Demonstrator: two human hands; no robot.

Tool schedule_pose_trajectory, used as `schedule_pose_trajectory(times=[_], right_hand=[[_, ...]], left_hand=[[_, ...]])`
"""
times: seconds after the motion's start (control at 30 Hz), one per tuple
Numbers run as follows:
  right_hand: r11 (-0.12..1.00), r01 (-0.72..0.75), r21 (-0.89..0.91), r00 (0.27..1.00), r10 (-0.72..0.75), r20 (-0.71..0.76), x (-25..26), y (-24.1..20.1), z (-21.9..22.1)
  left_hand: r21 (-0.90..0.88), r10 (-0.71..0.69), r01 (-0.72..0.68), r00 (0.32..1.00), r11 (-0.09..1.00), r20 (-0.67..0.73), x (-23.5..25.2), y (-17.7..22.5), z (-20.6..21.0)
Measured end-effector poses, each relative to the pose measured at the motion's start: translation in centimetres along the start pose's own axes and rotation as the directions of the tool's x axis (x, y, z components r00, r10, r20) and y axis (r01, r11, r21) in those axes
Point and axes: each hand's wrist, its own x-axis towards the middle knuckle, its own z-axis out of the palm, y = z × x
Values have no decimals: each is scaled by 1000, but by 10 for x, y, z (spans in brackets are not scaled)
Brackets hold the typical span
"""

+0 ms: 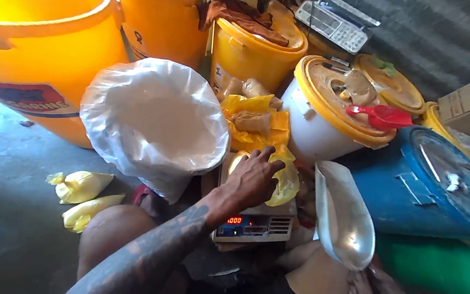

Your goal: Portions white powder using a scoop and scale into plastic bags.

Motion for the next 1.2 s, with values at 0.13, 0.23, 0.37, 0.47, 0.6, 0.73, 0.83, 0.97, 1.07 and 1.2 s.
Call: schedule_pose_trajectory(times=[0.13,0.23,0.37,0.47,0.6,0.73,0.83,0.97,1.07,1.2], right_hand=[[999,35,11,999,-35,15,21,-7,3],[997,44,58,996,-48,76,39,-14,-3],[995,79,52,989,-85,121,67,-31,-2],[993,122,6,979,-121,164,95,-48,16],[978,209,18,942,-206,265,146,-67,68],[991,130,-33,900,-104,423,206,-97,148],[991,110,-74,823,-49,565,243,-107,219],[919,271,-287,763,-24,646,247,-117,278],[690,504,-519,662,77,746,239,-154,295],[610,597,-521,630,46,775,234,-177,273]], left_hand=[[-53,34,-38,996,998,-77,1,0,3],[-144,26,-56,979,988,-204,0,3,-4],[-220,-18,-112,857,969,-516,-6,-2,-29],[-270,-135,-77,717,960,-684,-8,-17,-60],[-291,-238,-36,483,956,-842,-11,-40,-94],[-282,-257,-15,368,959,-894,-22,-52,-115],[-312,-293,-4,333,950,-896,-21,-60,-113],[-354,-349,47,324,934,-879,-18,-63,-109],[-364,-357,48,352,930,-865,-19,-61,-108],[-331,-322,45,381,943,-866,-10,-59,-103]])
